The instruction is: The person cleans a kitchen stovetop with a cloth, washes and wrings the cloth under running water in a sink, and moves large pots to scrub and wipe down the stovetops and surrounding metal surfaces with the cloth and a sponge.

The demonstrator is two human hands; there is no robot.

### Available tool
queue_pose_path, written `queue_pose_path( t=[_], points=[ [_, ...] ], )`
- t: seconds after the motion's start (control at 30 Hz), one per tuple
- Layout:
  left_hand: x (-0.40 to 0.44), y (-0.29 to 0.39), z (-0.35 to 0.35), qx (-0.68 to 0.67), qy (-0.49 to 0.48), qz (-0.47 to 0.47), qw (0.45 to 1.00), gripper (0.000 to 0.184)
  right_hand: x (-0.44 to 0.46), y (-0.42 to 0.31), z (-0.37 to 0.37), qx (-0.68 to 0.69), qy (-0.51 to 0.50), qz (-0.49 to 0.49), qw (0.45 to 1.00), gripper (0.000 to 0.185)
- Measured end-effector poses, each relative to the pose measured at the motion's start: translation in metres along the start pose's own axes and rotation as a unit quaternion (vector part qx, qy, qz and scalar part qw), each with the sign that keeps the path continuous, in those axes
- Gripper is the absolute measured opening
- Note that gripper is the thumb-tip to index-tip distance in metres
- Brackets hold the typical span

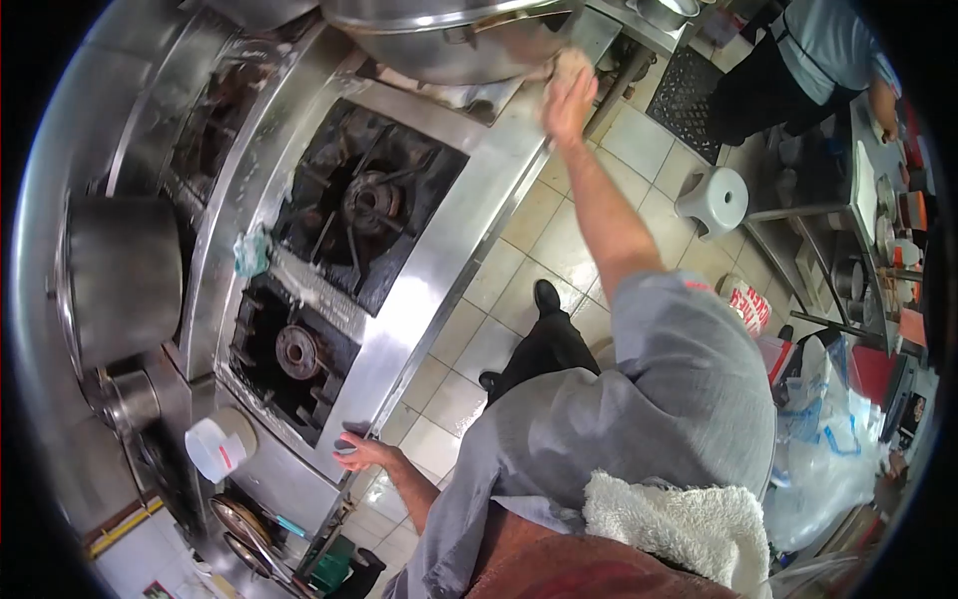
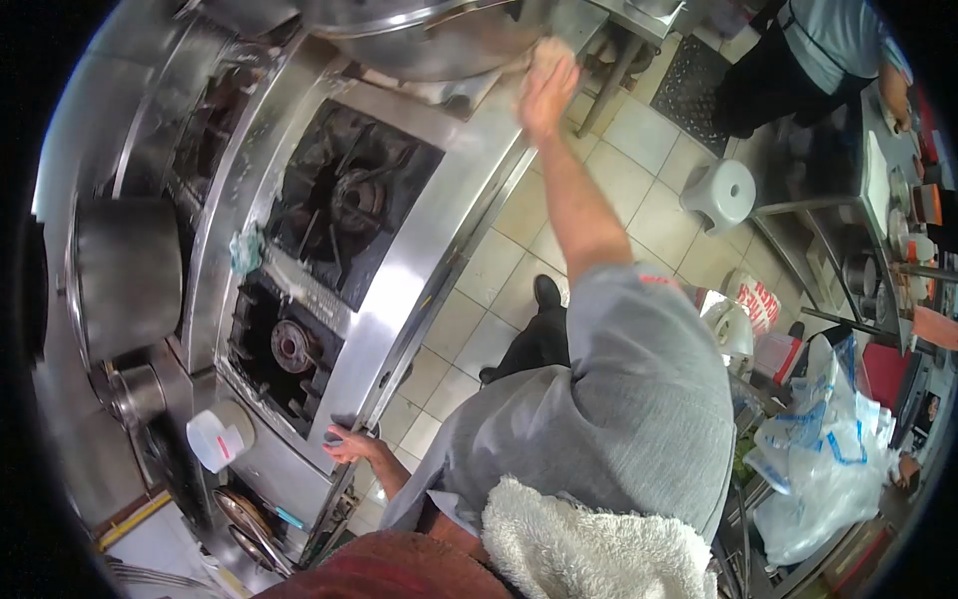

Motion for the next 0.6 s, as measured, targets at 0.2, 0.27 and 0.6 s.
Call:
queue_pose_path(
  t=[0.2, 0.27, 0.6],
  points=[
    [-0.008, 0.024, 0.014, 0.065, -0.027, -0.015, 0.997, 0.086, 0.164, 0.105, -0.017, 0.084, 0.018, 0.109, 0.99, 0.05],
    [-0.002, 0.017, 0.019, 0.108, -0.061, -0.048, 0.991, 0.086, 0.169, 0.166, -0.018, 0.153, 0.116, 0.153, 0.969, 0.044],
    [-0.018, 0.043, 0.02, 0.006, -0.126, -0.106, 0.986, 0.089, 0.023, 0.231, 0.081, 0.024, 0.021, 0.099, 0.995, 0.032]
  ],
)
Point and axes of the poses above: each hand's wrist, its own x-axis towards the middle knuckle, its own z-axis out of the palm, y = z × x, the point moved 4 cm from there along x, towards the middle knuckle, and after that the axes turned 4 degrees about z, right-handed, at the moved point
